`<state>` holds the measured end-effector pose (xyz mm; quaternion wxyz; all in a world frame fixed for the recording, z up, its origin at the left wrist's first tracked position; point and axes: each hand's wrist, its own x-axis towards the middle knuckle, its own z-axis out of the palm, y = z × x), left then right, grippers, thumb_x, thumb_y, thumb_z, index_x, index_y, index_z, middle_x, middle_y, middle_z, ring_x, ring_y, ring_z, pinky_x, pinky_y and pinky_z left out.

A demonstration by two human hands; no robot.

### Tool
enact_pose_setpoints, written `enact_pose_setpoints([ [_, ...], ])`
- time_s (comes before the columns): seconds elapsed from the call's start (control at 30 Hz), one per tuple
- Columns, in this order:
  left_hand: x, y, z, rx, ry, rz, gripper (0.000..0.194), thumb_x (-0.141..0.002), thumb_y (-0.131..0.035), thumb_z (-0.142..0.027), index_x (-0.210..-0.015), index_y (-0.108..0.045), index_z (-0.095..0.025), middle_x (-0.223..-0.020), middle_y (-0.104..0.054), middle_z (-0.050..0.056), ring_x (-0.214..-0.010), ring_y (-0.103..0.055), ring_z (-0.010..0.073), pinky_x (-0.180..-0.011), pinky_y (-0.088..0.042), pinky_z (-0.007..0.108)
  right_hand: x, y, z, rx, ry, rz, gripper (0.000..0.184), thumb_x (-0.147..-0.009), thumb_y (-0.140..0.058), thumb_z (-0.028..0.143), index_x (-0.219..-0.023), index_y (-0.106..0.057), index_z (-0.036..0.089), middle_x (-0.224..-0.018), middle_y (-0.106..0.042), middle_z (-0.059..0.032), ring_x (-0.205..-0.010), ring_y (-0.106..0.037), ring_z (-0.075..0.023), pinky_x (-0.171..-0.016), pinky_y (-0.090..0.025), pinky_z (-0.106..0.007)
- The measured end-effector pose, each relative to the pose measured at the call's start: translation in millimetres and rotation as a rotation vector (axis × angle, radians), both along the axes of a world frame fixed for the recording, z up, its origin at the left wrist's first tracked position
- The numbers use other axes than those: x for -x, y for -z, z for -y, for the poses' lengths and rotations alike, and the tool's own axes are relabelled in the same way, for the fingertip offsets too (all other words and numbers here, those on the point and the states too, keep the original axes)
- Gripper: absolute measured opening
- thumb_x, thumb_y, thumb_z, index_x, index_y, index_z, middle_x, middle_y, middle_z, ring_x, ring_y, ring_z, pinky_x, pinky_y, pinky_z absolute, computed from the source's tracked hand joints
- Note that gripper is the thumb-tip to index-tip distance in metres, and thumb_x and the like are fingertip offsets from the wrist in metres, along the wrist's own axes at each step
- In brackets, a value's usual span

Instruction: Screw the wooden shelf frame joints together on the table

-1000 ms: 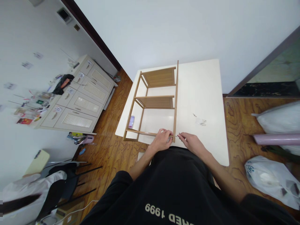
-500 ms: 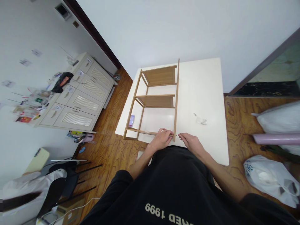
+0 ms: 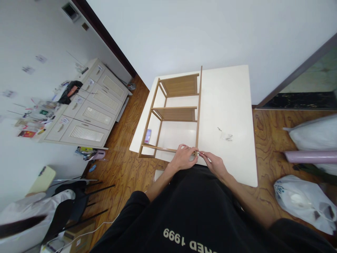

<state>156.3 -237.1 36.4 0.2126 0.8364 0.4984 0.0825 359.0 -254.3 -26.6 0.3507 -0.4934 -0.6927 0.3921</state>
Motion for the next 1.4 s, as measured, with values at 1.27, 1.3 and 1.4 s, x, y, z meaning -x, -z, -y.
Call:
enact_pose_setpoints([
  [1.27,-5.8,7.1,2.2,-0.094,-0.032,0.043,0.030,-0.091,-0.059,-0.028,-0.120,-0.055,-0.022,-0.113,-0.068,0.004,-0.111,-0.063,0.0204,-0.111,-0.040,0.041,9.6,-6.1,5.4,0.584,0.246,-0.497,0.048,-0.073,-0.079,0.063,-0.088,-0.075,0.017,-0.082,-0.077,-0.0088,-0.079,-0.074,-0.0228,-0.082,-0.063,-0.038],
  [1.3,-6.3,7.5,2.2,-0.096,-0.032,0.041,0.030,-0.091,-0.059,-0.027,-0.120,-0.055,-0.022,-0.113,-0.068,0.004,-0.111,-0.063,0.0204,-0.111,-0.040,0.042,9.4,-7.0,5.0,0.588,0.238,-0.489,0.048,-0.073,-0.079,0.063,-0.086,-0.076,0.017,-0.081,-0.077,-0.0087,-0.077,-0.073,-0.0223,-0.080,-0.063,-0.037],
  [1.4,-7.3,8.3,2.5,-0.097,-0.034,0.035,0.029,-0.090,-0.059,-0.026,-0.119,-0.055,-0.021,-0.111,-0.067,0.004,-0.110,-0.062,0.0206,-0.110,-0.040,0.042,7.8,-8.6,2.7,0.604,0.206,-0.471,0.049,-0.073,-0.078,0.064,-0.084,-0.076,0.017,-0.079,-0.076,-0.0090,-0.072,-0.072,-0.0207,-0.075,-0.063,-0.035],
])
